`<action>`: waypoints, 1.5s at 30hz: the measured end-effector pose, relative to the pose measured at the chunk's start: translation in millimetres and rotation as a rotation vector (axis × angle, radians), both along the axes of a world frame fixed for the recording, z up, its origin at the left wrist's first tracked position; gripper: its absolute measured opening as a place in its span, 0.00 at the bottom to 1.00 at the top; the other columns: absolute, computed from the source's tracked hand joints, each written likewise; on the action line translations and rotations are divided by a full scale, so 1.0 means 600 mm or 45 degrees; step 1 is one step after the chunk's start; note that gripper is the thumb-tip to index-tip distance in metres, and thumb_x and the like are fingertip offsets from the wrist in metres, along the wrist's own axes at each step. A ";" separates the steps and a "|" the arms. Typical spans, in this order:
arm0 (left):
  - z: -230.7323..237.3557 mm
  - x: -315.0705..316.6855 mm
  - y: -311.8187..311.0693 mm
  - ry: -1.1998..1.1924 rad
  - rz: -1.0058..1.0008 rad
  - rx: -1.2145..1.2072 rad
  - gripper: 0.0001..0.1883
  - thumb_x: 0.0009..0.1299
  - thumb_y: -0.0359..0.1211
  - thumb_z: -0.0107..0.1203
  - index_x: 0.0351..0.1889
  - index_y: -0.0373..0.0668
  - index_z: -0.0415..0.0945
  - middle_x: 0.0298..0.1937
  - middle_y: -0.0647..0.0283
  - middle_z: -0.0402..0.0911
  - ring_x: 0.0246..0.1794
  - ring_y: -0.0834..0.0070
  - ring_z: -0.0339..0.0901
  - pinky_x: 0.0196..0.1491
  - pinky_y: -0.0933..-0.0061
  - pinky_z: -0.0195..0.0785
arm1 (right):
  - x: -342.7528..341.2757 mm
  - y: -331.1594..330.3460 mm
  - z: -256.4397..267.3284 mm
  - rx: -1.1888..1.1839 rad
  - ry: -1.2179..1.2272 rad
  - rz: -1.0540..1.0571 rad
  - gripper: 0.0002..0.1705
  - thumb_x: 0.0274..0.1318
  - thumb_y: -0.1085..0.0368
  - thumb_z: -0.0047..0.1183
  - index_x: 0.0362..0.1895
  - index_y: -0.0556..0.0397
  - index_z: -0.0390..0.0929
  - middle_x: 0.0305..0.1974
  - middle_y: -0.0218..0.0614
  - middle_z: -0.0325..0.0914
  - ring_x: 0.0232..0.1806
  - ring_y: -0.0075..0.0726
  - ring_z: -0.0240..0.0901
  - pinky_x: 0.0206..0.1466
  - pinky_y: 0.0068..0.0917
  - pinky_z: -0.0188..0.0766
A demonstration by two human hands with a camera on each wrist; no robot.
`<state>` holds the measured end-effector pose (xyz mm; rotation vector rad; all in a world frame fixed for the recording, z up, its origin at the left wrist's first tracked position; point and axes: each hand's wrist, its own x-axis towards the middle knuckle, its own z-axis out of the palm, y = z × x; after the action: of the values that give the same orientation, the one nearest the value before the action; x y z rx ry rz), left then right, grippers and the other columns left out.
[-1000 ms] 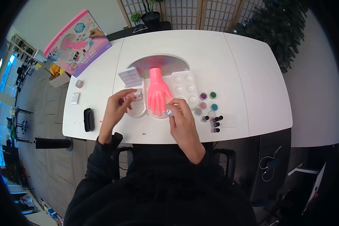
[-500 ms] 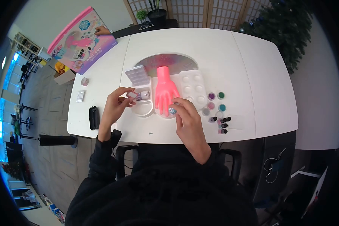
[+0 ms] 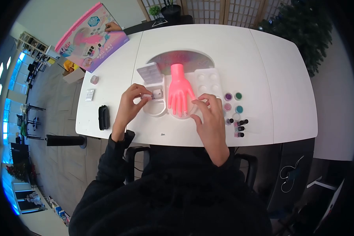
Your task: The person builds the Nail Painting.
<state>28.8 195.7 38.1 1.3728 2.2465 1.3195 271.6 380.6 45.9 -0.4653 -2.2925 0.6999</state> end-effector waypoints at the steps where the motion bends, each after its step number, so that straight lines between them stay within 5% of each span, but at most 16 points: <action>1: 0.003 -0.002 -0.002 0.081 0.017 -0.049 0.13 0.68 0.20 0.68 0.49 0.38 0.89 0.49 0.59 0.86 0.49 0.67 0.84 0.50 0.69 0.79 | 0.005 -0.001 0.001 -0.015 -0.016 0.000 0.20 0.50 0.80 0.72 0.48 0.55 0.84 0.53 0.35 0.77 0.45 0.43 0.78 0.45 0.37 0.76; 3: -0.006 -0.002 0.000 0.097 0.026 -0.035 0.13 0.67 0.20 0.69 0.49 0.39 0.89 0.49 0.59 0.88 0.50 0.67 0.85 0.49 0.69 0.79 | 0.023 0.004 0.001 -0.228 -0.139 -0.042 0.21 0.50 0.78 0.73 0.49 0.52 0.85 0.50 0.34 0.76 0.40 0.40 0.78 0.42 0.38 0.76; 8: -0.007 0.001 -0.004 0.242 0.085 -0.075 0.12 0.71 0.25 0.69 0.52 0.42 0.89 0.52 0.64 0.88 0.46 0.75 0.83 0.43 0.75 0.75 | 0.097 0.028 0.034 -0.208 -0.369 -0.141 0.14 0.54 0.72 0.73 0.44 0.49 0.84 0.36 0.29 0.80 0.30 0.39 0.80 0.34 0.36 0.74; 13: -0.004 0.004 -0.002 0.103 0.133 -0.101 0.12 0.76 0.28 0.68 0.56 0.41 0.87 0.54 0.66 0.84 0.42 0.82 0.80 0.39 0.81 0.75 | 0.134 0.060 0.055 -0.272 -0.385 -0.267 0.12 0.54 0.72 0.73 0.42 0.50 0.87 0.37 0.30 0.84 0.28 0.36 0.81 0.33 0.36 0.74; 23: -0.001 0.012 0.007 0.201 0.067 -0.018 0.11 0.74 0.24 0.67 0.53 0.39 0.86 0.58 0.63 0.82 0.50 0.78 0.82 0.46 0.77 0.80 | 0.180 0.101 0.090 -0.210 -0.030 -0.456 0.06 0.58 0.71 0.72 0.39 0.52 0.88 0.35 0.30 0.87 0.26 0.30 0.78 0.31 0.31 0.71; 29: -0.014 -0.002 0.004 0.031 0.090 -0.073 0.11 0.76 0.26 0.68 0.55 0.37 0.85 0.48 0.68 0.82 0.39 0.85 0.76 0.42 0.80 0.77 | 0.206 0.120 0.096 -0.190 0.015 -0.567 0.07 0.57 0.70 0.73 0.39 0.54 0.88 0.35 0.32 0.88 0.26 0.31 0.77 0.33 0.28 0.72; 31: -0.012 -0.005 0.006 0.044 0.078 -0.081 0.11 0.77 0.28 0.68 0.55 0.37 0.84 0.44 0.70 0.79 0.37 0.86 0.76 0.40 0.80 0.75 | 0.229 0.147 0.102 -0.124 0.112 -0.585 0.07 0.61 0.67 0.72 0.43 0.51 0.91 0.37 0.23 0.89 0.28 0.16 0.71 0.33 0.20 0.65; 36: -0.010 -0.015 0.011 0.034 0.068 -0.051 0.10 0.79 0.27 0.65 0.56 0.35 0.83 0.49 0.67 0.83 0.38 0.85 0.77 0.40 0.81 0.76 | 0.299 0.199 0.200 -0.082 0.225 -0.988 0.05 0.65 0.66 0.70 0.42 0.52 0.91 0.29 0.30 0.85 0.30 0.17 0.75 0.31 0.21 0.66; 40: -0.004 -0.011 0.006 0.108 0.060 -0.041 0.11 0.80 0.29 0.65 0.56 0.35 0.83 0.52 0.65 0.85 0.39 0.84 0.77 0.42 0.78 0.78 | 0.390 0.220 0.260 -0.023 0.400 -0.984 0.08 0.62 0.67 0.70 0.41 0.59 0.90 0.23 0.25 0.79 0.24 0.15 0.66 0.29 0.20 0.62; 45: 0.009 0.001 0.004 0.208 0.049 -0.050 0.12 0.79 0.32 0.66 0.54 0.34 0.83 0.51 0.65 0.85 0.38 0.83 0.75 0.42 0.77 0.79 | 0.545 0.296 0.238 0.330 0.406 -1.208 0.08 0.60 0.66 0.72 0.38 0.58 0.90 0.23 0.23 0.78 0.24 0.15 0.64 0.28 0.23 0.60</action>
<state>29.7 198.0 43.8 1.4802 2.4013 1.2080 598.6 558.1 188.4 -1.1050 -1.5602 -0.0078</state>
